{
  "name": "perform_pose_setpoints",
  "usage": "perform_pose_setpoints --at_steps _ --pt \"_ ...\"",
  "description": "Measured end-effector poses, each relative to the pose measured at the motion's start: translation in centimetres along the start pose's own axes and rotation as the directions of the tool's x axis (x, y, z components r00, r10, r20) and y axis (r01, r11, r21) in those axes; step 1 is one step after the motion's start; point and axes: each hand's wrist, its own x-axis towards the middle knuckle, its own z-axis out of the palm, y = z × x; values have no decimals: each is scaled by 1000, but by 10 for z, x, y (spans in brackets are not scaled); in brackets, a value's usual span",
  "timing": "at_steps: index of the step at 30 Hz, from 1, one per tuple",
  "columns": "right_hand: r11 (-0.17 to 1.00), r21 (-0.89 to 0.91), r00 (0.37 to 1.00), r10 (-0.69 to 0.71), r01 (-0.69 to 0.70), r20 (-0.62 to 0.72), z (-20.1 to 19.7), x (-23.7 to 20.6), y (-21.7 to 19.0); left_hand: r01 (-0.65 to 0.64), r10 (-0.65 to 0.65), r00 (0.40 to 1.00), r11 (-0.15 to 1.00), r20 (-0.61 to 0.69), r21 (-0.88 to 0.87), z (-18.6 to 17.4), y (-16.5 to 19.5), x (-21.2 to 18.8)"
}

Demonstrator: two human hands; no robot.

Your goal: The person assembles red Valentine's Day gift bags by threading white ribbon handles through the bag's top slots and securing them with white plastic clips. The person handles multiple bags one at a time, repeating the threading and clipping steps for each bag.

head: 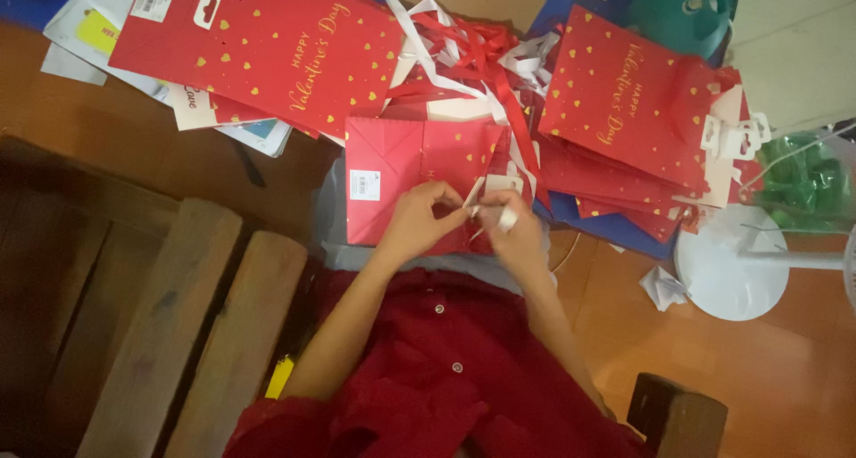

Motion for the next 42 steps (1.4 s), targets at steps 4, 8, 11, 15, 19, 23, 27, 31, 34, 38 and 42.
perform_pose_setpoints --at_steps 4,8,11,15,19,23,27,31,34,38,42 --pt "994 -83 996 -66 70 52 3 1 -15 3 -3 1000 1000 3 28 -1 3 1" --pt "985 -141 992 -92 104 85 0 3 -24 1 -1 1000 1000 -4 -17 -1 5 2" --pt "995 -41 981 95 -90 167 -4 1 -24 24 -24 1000 1000 -12 3 -1 5 1" --pt "984 -94 985 -139 149 105 -1 2 -17 -18 18 1000 998 -11 64 -1 4 2" --pt "990 -74 991 -119 124 65 4 1 -8 -49 48 998 998 31 30 -4 1 1" --pt "990 -132 998 -36 41 42 5 2 -4 -72 71 993 997 96 12 -10 -1 1" --pt "995 -91 999 -38 41 32 6 0 -7 -75 70 995 995 74 58 -9 -3 0" --pt "993 -101 998 -65 67 23 6 0 -10 -68 62 996 993 62 98 -4 -5 1" --pt "979 -104 985 -170 173 42 5 2 -12 -72 69 997 991 27 114 -1 -7 -1" --pt "986 -99 990 -128 133 58 3 0 -13 -144 159 985 970 -63 194 6 -11 0" --pt "972 -125 980 -195 198 41 3 0 -8 -122 137 982 986 -129 118 11 -12 -4"
